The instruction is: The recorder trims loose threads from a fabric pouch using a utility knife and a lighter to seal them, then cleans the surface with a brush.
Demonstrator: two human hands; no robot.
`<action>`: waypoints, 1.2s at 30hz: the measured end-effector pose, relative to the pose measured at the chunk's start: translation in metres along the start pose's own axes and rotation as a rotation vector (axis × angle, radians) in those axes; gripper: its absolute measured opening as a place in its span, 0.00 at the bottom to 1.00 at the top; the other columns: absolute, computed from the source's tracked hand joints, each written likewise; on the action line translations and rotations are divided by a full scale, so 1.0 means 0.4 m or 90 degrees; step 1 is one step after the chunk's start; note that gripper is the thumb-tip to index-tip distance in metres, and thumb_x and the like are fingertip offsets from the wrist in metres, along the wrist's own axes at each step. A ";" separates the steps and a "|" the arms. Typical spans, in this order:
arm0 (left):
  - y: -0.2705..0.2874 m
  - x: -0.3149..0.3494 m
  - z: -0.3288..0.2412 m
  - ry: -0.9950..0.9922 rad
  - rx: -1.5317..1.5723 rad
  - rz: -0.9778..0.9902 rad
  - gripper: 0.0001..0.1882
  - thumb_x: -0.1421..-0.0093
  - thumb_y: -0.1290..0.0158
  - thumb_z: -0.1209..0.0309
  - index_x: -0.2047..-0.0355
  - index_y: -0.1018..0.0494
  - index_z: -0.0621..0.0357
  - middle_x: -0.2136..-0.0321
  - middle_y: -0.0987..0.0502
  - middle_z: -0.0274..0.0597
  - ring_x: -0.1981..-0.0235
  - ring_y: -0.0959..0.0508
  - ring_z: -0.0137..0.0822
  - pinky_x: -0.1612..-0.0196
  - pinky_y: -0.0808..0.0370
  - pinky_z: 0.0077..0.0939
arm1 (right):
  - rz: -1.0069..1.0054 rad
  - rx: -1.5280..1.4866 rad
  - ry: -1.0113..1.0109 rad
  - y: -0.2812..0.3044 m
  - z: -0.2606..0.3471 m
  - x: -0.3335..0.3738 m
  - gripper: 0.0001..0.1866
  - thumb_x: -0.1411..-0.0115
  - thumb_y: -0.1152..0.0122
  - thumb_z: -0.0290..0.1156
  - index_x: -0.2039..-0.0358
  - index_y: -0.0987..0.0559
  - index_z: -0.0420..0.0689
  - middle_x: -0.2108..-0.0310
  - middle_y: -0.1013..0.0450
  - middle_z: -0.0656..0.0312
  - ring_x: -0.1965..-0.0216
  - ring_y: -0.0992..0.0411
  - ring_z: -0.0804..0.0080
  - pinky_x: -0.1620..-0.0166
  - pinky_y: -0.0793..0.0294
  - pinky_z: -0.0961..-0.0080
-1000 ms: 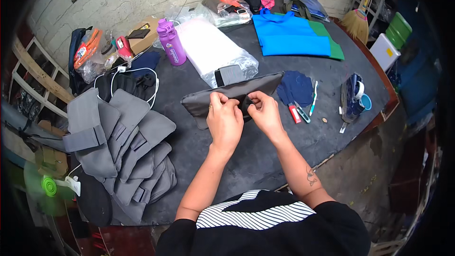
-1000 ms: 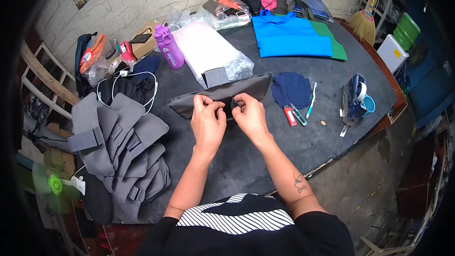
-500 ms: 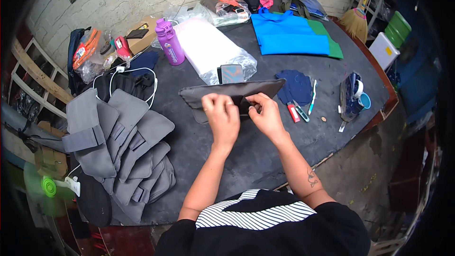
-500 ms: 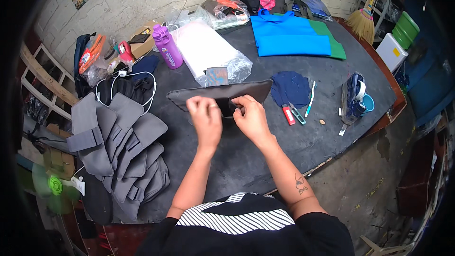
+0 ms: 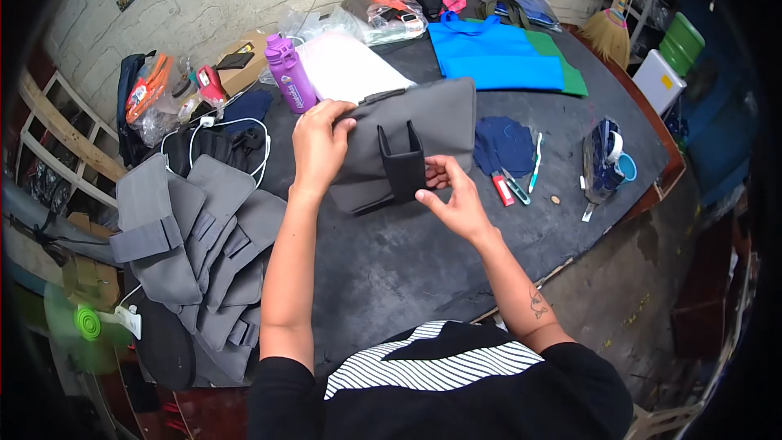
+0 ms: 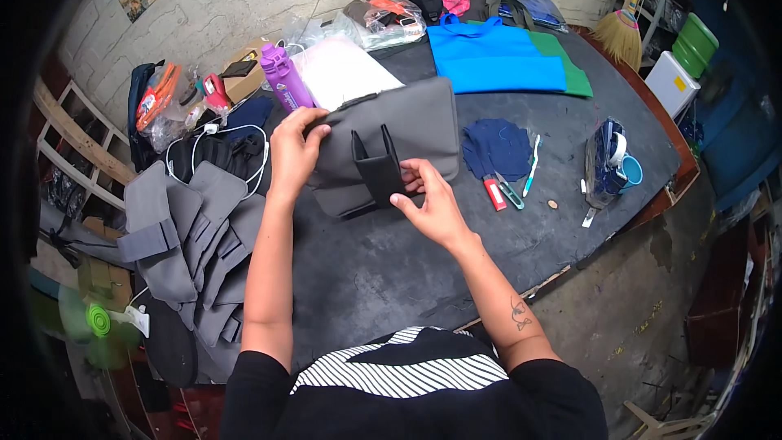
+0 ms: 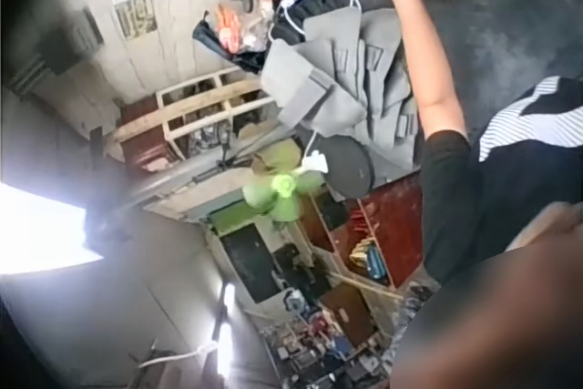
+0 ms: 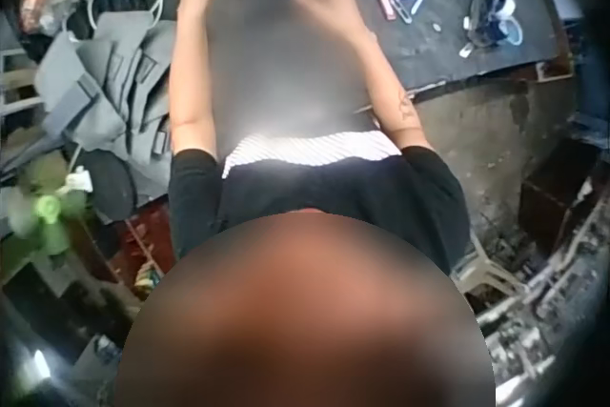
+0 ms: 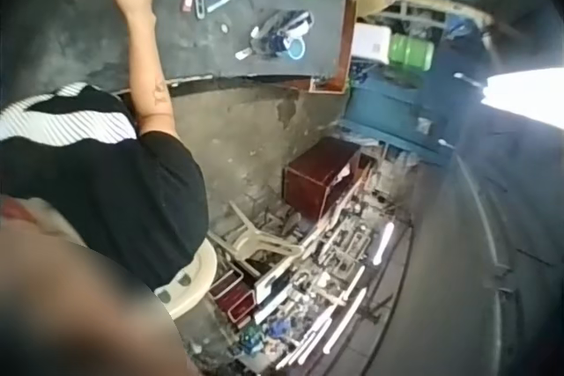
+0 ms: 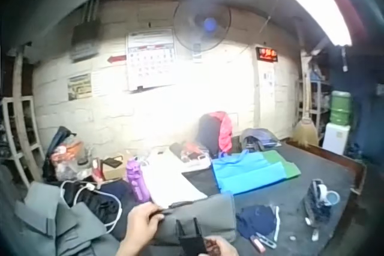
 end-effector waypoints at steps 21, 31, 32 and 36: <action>-0.074 -0.089 0.043 0.057 0.206 0.331 0.18 0.44 0.51 0.80 0.52 0.28 0.59 0.61 0.22 0.48 0.59 0.23 0.38 0.53 0.28 0.29 | -0.190 0.346 -0.031 0.186 -0.211 0.074 0.09 0.50 0.38 0.24 0.66 0.23 0.40 0.68 0.30 0.55 0.64 0.28 0.58 0.60 0.29 0.66; -0.091 -0.072 -0.020 -0.010 0.151 0.315 0.15 0.49 0.41 0.75 0.60 0.27 0.61 0.69 0.27 0.39 0.67 0.26 0.32 0.61 0.29 0.27 | -0.166 0.630 -0.175 0.290 -0.301 0.133 0.13 0.50 0.34 0.34 0.64 0.21 0.47 0.61 0.31 0.58 0.56 0.35 0.57 0.54 0.37 0.61; -0.092 -0.070 -0.031 -0.053 0.134 0.265 0.15 0.50 0.40 0.73 0.61 0.28 0.61 0.68 0.28 0.42 0.65 0.26 0.38 0.60 0.29 0.30 | -0.165 0.630 -0.173 0.290 -0.310 0.130 0.13 0.50 0.34 0.34 0.64 0.21 0.47 0.61 0.31 0.58 0.56 0.35 0.57 0.54 0.37 0.61; -0.099 -0.024 -0.062 -0.129 -0.074 0.179 0.21 0.54 0.36 0.60 0.66 0.31 0.56 0.66 0.32 0.44 0.60 0.29 0.46 0.57 0.35 0.40 | -0.151 0.602 -0.253 0.301 -0.317 0.109 0.11 0.49 0.34 0.34 0.65 0.22 0.46 0.61 0.30 0.58 0.58 0.34 0.57 0.55 0.36 0.62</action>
Point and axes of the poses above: each hand's wrist, its own x-axis away from the middle knuckle, its own y-axis out of the back of the hand, z = x × y, the point moved 4 cm from there along -x, towards the middle knuckle
